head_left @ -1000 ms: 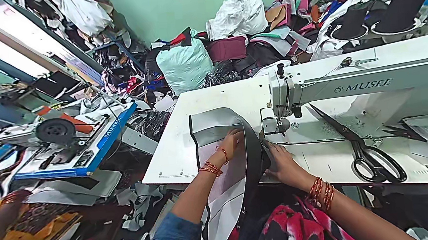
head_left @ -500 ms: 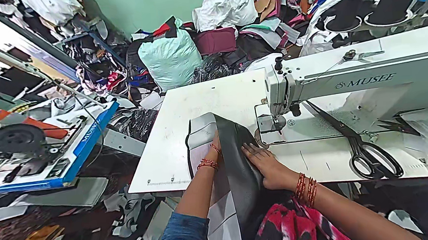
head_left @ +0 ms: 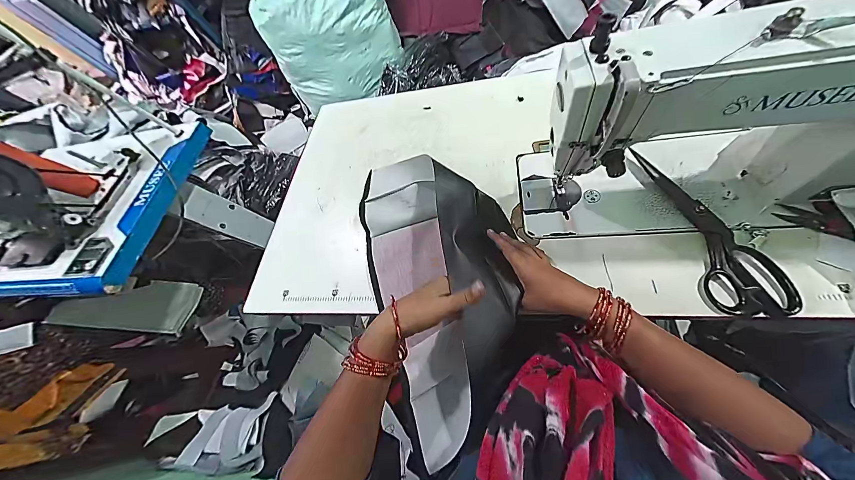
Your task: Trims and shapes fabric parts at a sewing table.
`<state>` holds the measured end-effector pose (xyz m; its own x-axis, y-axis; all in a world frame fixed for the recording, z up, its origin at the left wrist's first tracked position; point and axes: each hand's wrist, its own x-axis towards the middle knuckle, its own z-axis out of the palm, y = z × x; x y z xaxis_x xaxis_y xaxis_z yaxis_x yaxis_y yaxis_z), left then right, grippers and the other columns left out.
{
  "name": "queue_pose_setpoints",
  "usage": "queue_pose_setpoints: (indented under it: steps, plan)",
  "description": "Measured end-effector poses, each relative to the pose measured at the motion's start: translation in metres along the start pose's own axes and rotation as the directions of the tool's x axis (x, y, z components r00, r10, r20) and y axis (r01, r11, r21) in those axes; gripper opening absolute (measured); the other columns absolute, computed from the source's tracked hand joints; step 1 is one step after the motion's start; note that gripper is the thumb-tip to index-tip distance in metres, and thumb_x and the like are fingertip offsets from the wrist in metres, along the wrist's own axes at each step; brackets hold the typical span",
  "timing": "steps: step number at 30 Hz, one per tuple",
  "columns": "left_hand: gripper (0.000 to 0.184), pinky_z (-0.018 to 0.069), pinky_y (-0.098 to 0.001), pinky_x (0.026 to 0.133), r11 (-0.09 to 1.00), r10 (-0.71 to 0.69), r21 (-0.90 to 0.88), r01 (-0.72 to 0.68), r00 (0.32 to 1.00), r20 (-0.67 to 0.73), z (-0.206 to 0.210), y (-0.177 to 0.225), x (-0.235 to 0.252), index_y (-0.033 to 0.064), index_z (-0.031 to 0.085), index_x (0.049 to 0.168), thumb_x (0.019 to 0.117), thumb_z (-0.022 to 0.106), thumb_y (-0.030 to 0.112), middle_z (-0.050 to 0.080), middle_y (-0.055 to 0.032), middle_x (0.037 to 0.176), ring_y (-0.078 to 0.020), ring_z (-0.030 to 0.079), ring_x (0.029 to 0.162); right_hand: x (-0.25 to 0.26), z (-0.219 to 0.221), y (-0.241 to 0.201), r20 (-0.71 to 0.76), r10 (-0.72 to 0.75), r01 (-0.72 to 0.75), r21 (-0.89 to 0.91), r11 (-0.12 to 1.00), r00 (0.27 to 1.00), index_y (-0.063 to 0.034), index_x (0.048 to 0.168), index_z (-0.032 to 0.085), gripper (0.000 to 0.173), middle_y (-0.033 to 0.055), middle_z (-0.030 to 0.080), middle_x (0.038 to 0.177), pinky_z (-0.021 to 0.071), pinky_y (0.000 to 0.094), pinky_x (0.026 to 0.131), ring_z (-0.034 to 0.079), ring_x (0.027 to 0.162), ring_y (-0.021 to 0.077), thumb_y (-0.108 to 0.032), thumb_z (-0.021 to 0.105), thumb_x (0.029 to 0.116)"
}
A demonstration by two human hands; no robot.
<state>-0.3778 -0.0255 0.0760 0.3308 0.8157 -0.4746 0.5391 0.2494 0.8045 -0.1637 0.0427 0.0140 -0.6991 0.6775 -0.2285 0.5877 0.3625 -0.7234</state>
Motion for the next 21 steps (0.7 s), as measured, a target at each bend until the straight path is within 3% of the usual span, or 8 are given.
queue_pose_setpoints:
  steps: [2, 4, 7, 9, 11, 16, 18, 21]
  plan:
    - [0.058, 0.0478, -0.0325, 0.106, 0.986, 0.117, 0.111, -0.128, 0.988, 0.096, 0.009, -0.007, -0.003, -0.0025, 0.059, 0.131, 0.0953, 0.063, 0.044, 0.068, -0.0083, 0.119, -0.0062, 0.061, 0.115, 0.0, -0.001, 0.006, 0.007, -0.043, 0.042, 0.044, 0.998, 0.999, -0.0087, 0.166, 0.011, 0.123, 0.0145, 0.013, 0.172, 0.0194, 0.0641, 0.121, 0.019, 0.156, 0.0387, 0.004, 0.085, 0.0678]
    - [0.057, 0.0389, -0.0461, 0.115, 0.958, 0.164, 0.211, -0.193, 0.975, 0.148, 0.011, -0.006, 0.0, -0.0039, 0.057, 0.135, 0.0984, 0.062, 0.039, 0.064, -0.0203, 0.131, -0.0236, 0.056, 0.13, -0.001, -0.005, 0.017, 0.021, -0.109, 0.104, 0.163, 0.981, 0.994, -0.0099, 0.166, 0.009, 0.133, 0.0174, 0.013, 0.171, 0.0205, 0.0608, 0.123, 0.019, 0.156, 0.0382, -0.008, 0.094, 0.0637]
    - [0.037, 0.0507, -0.0445, 0.097, 0.882, 0.179, 0.411, -0.231, 0.97, 0.162, -0.001, 0.022, 0.005, -0.0052, 0.065, 0.118, 0.1061, 0.053, 0.027, 0.07, -0.0179, 0.108, -0.0218, 0.067, 0.104, -0.004, -0.012, 0.031, 0.038, -0.202, 0.177, 0.35, 0.92, 0.979, -0.0116, 0.166, 0.006, 0.141, 0.0195, 0.019, 0.169, 0.0313, 0.0491, 0.121, 0.03, 0.152, 0.0315, -0.021, 0.097, 0.0589]
    - [0.031, 0.0527, -0.0467, 0.084, 0.743, 0.203, 0.599, -0.298, 0.954, 0.222, -0.011, 0.046, 0.011, -0.006, 0.067, 0.099, 0.1055, 0.055, 0.022, 0.068, -0.0173, 0.091, -0.0259, 0.067, 0.089, -0.006, -0.014, 0.034, 0.037, -0.24, 0.206, 0.396, 0.895, 0.97, -0.0101, 0.165, 0.005, 0.137, 0.0179, 0.026, 0.167, 0.0367, 0.038, 0.118, 0.038, 0.148, 0.0216, -0.026, 0.095, 0.0627]
    - [0.034, 0.0507, -0.0507, 0.082, 0.564, 0.122, 0.771, -0.297, 0.953, 0.278, -0.013, 0.072, 0.018, -0.0051, 0.066, 0.087, 0.1051, 0.058, 0.022, 0.066, -0.018, 0.085, -0.0321, 0.066, 0.088, -0.007, -0.013, 0.035, 0.028, -0.233, 0.2, 0.422, 0.884, 0.972, -0.0097, 0.165, 0.007, 0.133, 0.016, 0.033, 0.163, 0.0388, 0.0322, 0.117, 0.043, 0.144, 0.0152, -0.031, 0.093, 0.0664]
    - [0.034, 0.0449, -0.0548, 0.098, 0.236, 0.008, 0.899, -0.37, 0.925, 0.379, -0.008, 0.098, 0.029, -0.0042, 0.07, 0.098, 0.1074, 0.054, 0.024, 0.07, -0.02, 0.099, -0.0377, 0.065, 0.106, -0.014, -0.002, 0.034, -0.084, -0.179, 0.198, 0.383, 0.902, 0.98, -0.0049, 0.164, 0.017, 0.122, 0.0201, 0.04, 0.159, 0.0367, 0.0366, 0.118, 0.044, 0.144, 0.0207, -0.045, 0.088, 0.0727]
    - [0.033, 0.0454, -0.0544, 0.098, 0.154, 0.033, 0.899, -0.409, 0.912, 0.41, -0.013, 0.094, 0.033, -0.0047, 0.07, 0.098, 0.1071, 0.054, 0.022, 0.071, -0.0202, 0.102, -0.0375, 0.065, 0.11, -0.017, 0.006, 0.029, -0.168, -0.162, 0.213, 0.357, 0.909, 0.972, -0.0017, 0.162, 0.022, 0.117, 0.0208, 0.045, 0.155, 0.0377, 0.0371, 0.118, 0.047, 0.141, 0.0206, -0.048, 0.085, 0.0746]
    - [0.027, 0.0482, -0.0524, 0.09, 0.076, 0.153, 0.887, -0.455, 0.885, 0.441, -0.018, 0.08, 0.035, -0.0045, 0.068, 0.088, 0.1038, 0.056, 0.014, 0.071, -0.0188, 0.093, -0.0361, 0.068, 0.1, -0.015, 0.016, 0.025, -0.272, -0.139, 0.227, 0.327, 0.918, 0.952, -0.0001, 0.159, 0.031, 0.112, 0.0195, 0.051, 0.151, 0.0392, 0.0411, 0.116, 0.05, 0.138, 0.0218, -0.059, 0.079, 0.0767]
